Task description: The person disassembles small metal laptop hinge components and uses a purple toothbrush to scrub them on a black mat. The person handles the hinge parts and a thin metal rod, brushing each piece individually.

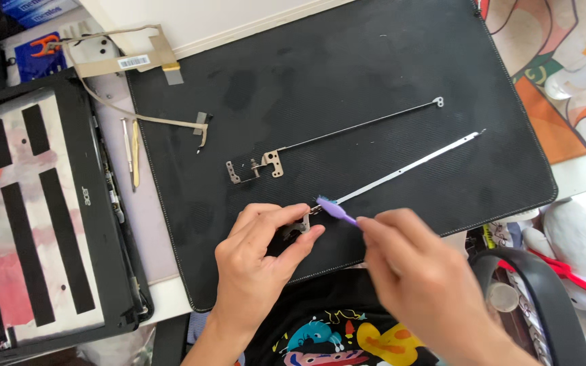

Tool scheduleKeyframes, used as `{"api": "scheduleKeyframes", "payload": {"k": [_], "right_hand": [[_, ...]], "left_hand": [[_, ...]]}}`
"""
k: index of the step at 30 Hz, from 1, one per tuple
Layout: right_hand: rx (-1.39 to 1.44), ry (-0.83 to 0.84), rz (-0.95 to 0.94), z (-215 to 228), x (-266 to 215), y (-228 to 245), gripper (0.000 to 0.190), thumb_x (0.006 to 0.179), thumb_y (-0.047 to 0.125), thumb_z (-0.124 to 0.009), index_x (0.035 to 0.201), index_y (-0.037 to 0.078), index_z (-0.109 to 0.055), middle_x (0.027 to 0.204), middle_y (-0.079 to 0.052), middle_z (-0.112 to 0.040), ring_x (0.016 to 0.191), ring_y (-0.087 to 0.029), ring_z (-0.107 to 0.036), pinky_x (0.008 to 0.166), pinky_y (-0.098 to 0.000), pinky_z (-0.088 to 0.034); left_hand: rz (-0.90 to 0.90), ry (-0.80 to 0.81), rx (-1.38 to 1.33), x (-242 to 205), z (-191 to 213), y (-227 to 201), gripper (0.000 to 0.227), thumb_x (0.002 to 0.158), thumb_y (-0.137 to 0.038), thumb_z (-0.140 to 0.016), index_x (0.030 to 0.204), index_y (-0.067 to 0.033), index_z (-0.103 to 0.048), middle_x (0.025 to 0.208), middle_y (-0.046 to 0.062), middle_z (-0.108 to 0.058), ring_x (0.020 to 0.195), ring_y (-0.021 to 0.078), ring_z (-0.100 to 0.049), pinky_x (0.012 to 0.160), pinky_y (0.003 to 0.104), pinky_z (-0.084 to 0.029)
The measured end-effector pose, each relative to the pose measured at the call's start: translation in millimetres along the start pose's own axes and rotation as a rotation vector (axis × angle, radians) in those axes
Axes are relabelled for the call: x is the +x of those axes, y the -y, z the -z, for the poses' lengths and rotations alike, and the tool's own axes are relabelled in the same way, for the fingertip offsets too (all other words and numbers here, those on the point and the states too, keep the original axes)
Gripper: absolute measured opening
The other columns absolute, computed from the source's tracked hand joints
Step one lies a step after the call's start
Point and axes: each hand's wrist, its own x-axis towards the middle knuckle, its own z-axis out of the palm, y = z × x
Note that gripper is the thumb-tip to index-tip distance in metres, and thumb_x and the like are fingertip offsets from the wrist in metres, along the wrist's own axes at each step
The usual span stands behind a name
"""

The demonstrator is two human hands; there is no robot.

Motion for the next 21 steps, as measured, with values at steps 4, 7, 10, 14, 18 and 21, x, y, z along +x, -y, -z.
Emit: {"api": "scheduleKeyframes", "payload": {"k": [4, 7, 10, 14, 18, 21], "right_hand": [[0.019, -0.026, -0.117, 14.5, 5.2, -6.1, 0.016, 0.095, 0.004, -0.064, 0.109, 0.006, -0.074, 0.1, -0.004, -0.069, 0.071, -0.015, -0.064, 0.068, -0.0283, -0.051], [0.118, 0.102, -0.116, 25.0, 20.4, -9.5, 0.015, 0.091, 0.007, -0.063, 0.099, 0.007, -0.075, 0.09, -0.002, -0.071, 0.059, -0.015, -0.062, 0.057, -0.0294, -0.048], [0.189, 0.248, -0.122, 27.4, 43.1, -10.3, 0.015, 0.092, 0.014, -0.064, 0.094, 0.011, -0.078, 0.081, 0.002, -0.073, 0.057, -0.014, -0.061, 0.055, -0.0282, -0.048], [0.248, 0.337, -0.186, 36.7, 66.3, -7.4, 0.018, 0.087, 0.017, -0.067, 0.093, 0.017, -0.083, 0.071, 0.004, -0.075, 0.051, -0.011, -0.052, 0.05, -0.027, -0.041], [0.259, 0.379, -0.047, 36.4, 75.4, -7.7, 0.019, 0.088, 0.012, -0.063, 0.092, 0.013, -0.082, 0.067, 0.004, -0.068, 0.048, -0.012, -0.052, 0.046, -0.0286, -0.04], [0.251, 0.374, -0.091, 46.4, 83.4, -7.2, 0.017, 0.088, 0.014, -0.066, 0.088, 0.012, -0.082, 0.067, 0.004, -0.07, 0.046, -0.01, -0.049, 0.045, -0.0279, -0.037]], "left_hand": [[0.002, 0.01, -0.03, -1.3, 0.3, 1.4, 0.036, 0.083, -0.008, -0.089, 0.115, -0.0091, -0.072, 0.094, 0.004, -0.071, 0.084, 0.0121, -0.065, 0.076, 0.021, -0.06], [-0.06, 0.022, 0.011, -0.3, 1.6, 1.3, 0.032, 0.085, -0.008, -0.087, 0.112, -0.0079, -0.072, 0.091, 0.003, -0.07, 0.086, 0.0161, -0.063, 0.08, 0.025, -0.059], [-0.048, 0.015, 0.002, 0.1, 2.1, 0.2, 0.034, 0.084, -0.008, -0.088, 0.113, -0.0072, -0.072, 0.089, 0.004, -0.069, 0.084, 0.0151, -0.063, 0.075, 0.024, -0.059], [0.04, 0.002, -0.042, -2.0, 0.5, 1.6, 0.057, 0.079, -0.008, -0.091, 0.13, -0.0079, -0.065, 0.104, 0.006, -0.074, 0.099, 0.0114, -0.08, 0.099, 0.024, -0.06], [-0.016, -0.013, 0.008, -6.3, -1.2, 8.6, 0.067, 0.083, -0.011, -0.091, 0.141, -0.0067, -0.057, 0.099, 0.002, -0.079, 0.09, 0.0116, -0.071, 0.092, 0.026, -0.056], [-0.095, -0.036, 0.012, -7.0, -0.5, 6.5, 0.064, 0.083, -0.005, -0.092, 0.138, -0.0035, -0.058, 0.106, 0.005, -0.079, 0.091, 0.0125, -0.072, 0.089, 0.027, -0.054]]}}
